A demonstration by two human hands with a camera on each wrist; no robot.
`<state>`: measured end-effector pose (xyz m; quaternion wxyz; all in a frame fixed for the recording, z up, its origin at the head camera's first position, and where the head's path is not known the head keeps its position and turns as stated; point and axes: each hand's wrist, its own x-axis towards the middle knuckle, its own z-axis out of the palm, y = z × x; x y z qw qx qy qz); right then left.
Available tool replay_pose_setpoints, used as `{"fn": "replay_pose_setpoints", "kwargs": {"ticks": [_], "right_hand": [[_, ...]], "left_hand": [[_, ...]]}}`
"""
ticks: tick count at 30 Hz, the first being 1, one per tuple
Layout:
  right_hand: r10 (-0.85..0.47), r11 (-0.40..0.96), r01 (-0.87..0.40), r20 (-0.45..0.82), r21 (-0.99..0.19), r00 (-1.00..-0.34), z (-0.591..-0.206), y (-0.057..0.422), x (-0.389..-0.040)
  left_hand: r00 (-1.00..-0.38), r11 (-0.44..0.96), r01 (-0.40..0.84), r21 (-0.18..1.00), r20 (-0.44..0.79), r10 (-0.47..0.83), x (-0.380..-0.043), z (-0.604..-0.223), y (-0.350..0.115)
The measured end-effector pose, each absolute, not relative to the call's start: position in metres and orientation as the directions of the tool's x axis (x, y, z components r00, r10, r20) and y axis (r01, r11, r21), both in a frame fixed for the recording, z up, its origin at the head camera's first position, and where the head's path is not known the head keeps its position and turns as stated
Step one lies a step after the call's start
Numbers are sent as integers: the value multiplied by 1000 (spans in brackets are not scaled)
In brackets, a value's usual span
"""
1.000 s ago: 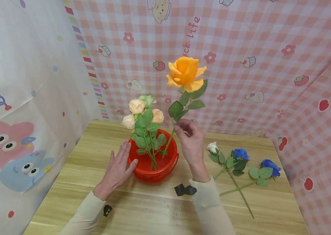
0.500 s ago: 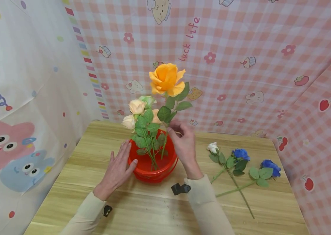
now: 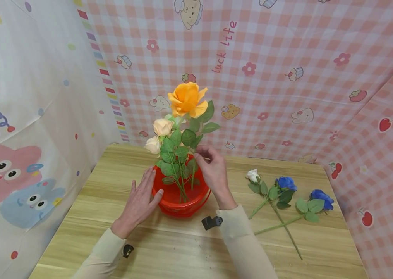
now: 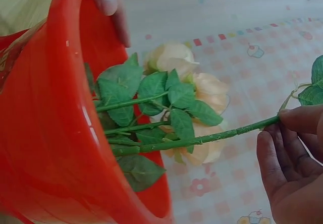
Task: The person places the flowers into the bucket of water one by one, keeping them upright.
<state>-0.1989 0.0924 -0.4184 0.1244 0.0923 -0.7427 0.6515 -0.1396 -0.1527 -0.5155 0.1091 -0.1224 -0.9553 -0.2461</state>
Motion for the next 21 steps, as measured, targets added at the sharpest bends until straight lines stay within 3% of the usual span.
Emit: {"fn": "replay_pose_setpoints", "kwargs": {"ticks": [21], "right_hand": [[5,230,-260,269,-938,-963,-438,76,-210]], "left_hand": [[-948,840,284,462,266,174,-139,-515,-152]]}}
